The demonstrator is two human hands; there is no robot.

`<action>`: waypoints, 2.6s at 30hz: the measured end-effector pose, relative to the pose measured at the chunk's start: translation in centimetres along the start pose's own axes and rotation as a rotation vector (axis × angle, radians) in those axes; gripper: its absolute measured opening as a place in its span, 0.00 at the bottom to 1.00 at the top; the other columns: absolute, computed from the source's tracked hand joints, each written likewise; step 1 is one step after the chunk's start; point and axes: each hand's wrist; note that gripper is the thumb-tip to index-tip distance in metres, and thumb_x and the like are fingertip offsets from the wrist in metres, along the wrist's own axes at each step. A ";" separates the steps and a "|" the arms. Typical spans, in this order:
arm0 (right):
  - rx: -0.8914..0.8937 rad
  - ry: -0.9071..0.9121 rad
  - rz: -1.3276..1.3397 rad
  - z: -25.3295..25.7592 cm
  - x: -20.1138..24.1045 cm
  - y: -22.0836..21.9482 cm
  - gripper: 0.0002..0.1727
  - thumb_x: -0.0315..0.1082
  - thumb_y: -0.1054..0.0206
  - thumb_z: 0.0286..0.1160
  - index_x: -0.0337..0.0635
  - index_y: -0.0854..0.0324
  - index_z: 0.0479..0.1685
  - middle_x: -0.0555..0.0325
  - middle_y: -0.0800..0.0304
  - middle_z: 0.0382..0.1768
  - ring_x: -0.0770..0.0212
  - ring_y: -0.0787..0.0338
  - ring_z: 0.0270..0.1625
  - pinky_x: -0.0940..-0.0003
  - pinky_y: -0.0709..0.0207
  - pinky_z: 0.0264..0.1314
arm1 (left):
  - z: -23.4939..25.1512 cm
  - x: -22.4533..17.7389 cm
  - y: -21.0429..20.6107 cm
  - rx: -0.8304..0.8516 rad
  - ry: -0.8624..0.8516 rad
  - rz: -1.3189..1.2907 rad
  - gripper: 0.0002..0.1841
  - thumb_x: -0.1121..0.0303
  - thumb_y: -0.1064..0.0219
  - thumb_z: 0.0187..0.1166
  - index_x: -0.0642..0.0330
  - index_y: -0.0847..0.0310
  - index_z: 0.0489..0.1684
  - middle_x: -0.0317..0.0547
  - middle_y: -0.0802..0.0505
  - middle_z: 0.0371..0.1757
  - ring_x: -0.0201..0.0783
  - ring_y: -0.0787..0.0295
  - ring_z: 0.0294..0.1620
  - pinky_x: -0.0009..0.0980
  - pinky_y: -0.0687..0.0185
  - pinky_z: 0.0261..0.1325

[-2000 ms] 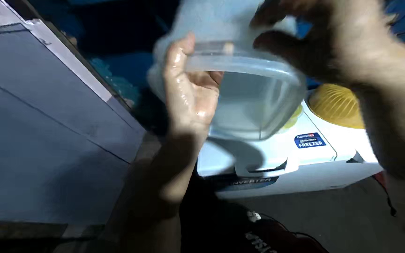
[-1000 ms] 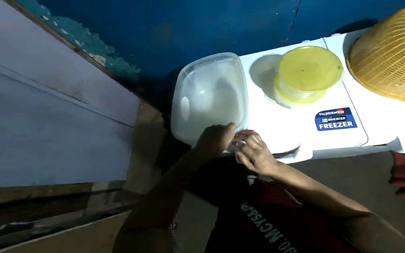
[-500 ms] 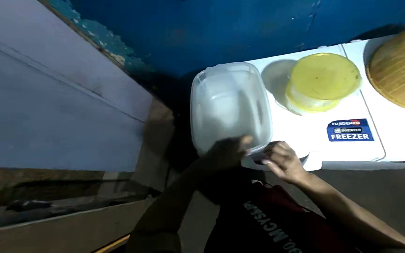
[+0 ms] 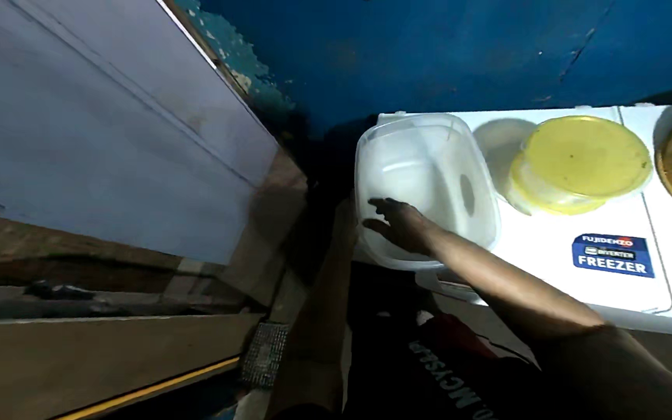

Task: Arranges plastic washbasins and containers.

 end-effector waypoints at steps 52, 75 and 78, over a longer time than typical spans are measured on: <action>0.066 -0.248 0.075 -3.0 10.3 -5.3 0.52 0.56 0.29 0.76 0.44 0.53 0.95 0.45 0.08 0.52 0.51 0.07 0.48 0.51 0.13 0.53 | -1.5 2.5 4.9 0.175 -0.186 -0.543 0.23 0.63 0.59 0.96 0.70 0.28 0.76 0.53 0.16 0.71 0.28 0.21 0.70 0.27 0.27 0.76; 0.092 0.331 -0.514 -8.3 9.9 -3.5 0.35 0.28 0.36 0.77 0.41 0.35 0.88 0.51 0.15 0.23 0.49 0.14 0.22 0.52 0.18 0.27 | -1.2 6.0 6.5 0.350 -0.078 -0.218 0.17 0.68 0.49 0.93 0.71 0.21 0.66 0.56 0.11 0.56 0.36 0.15 0.54 0.37 0.19 0.62; 0.127 0.441 -0.481 -9.4 8.4 -3.2 0.30 0.30 0.41 0.82 0.37 0.32 0.85 0.53 0.14 0.23 0.51 0.12 0.25 0.55 0.15 0.35 | 5.1 5.7 6.3 0.415 -0.105 -0.237 0.27 0.53 0.54 0.95 0.63 0.28 0.80 0.56 0.19 0.78 0.42 0.22 0.77 0.44 0.29 0.81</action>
Point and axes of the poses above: each hand's wrist, its own z-axis towards the middle knuckle, its own y-axis out of the back of the hand, x = y × z
